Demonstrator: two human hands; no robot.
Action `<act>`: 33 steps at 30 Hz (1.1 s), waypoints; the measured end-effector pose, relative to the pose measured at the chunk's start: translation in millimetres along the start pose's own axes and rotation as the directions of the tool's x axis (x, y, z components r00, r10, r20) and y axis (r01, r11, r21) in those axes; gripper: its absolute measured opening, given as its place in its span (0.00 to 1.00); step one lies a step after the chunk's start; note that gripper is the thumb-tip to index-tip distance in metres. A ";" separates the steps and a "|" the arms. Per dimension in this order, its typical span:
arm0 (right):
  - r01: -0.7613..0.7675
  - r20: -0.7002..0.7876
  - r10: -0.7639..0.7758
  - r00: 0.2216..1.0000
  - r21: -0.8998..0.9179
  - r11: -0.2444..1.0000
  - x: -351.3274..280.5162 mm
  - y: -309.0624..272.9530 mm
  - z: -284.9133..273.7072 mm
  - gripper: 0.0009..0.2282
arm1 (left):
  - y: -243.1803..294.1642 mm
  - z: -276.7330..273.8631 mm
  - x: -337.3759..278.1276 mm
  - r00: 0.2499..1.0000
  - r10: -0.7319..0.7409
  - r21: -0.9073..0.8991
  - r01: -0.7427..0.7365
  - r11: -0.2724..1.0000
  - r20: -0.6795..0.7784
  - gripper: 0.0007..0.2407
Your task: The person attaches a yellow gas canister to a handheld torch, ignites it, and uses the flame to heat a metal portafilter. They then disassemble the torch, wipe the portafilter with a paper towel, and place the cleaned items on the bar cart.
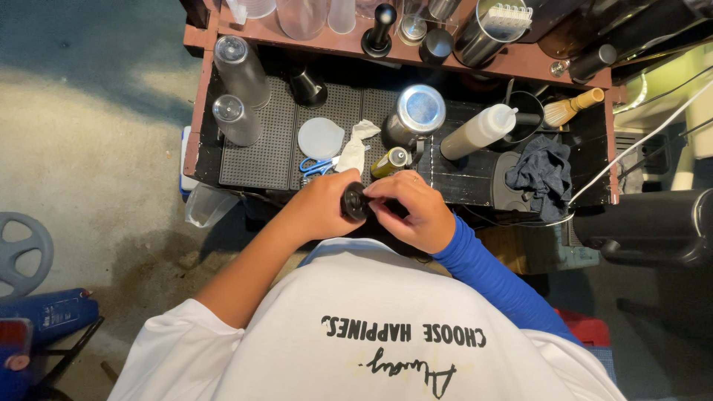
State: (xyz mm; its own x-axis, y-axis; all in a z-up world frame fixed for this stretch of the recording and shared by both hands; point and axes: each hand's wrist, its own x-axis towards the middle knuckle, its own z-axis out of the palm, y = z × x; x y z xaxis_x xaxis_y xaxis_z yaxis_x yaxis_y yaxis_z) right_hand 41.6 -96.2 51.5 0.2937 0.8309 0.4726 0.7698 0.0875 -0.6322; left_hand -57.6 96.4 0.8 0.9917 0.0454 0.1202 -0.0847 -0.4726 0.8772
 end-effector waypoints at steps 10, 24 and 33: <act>0.162 0.028 -0.161 0.987 -0.041 0.986 2.9 -8.0 2.9 0.18 | 1.1 -3.6 2.5 0.973 0.004 -0.126 0.026 0.992 0.229 0.14; 0.079 -0.075 -0.073 0.995 0.080 0.994 -8.0 -1.6 19.0 0.20 | -2.2 -2.5 3.3 0.977 0.007 -0.126 0.021 0.992 0.213 0.13; 0.039 -0.193 -0.026 0.981 0.060 0.997 -13.2 2.0 21.6 0.24 | -1.9 4.7 3.8 0.985 0.170 0.051 -0.170 0.984 0.019 0.16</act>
State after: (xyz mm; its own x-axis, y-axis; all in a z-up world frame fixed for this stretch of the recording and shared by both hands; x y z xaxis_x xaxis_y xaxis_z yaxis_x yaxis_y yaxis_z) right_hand 27.0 -95.1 30.7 0.3769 0.7067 0.5987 0.7455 0.1521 -0.6489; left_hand -53.3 93.4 -2.7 0.9647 -0.0526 0.2581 -0.2474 -0.5178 0.8190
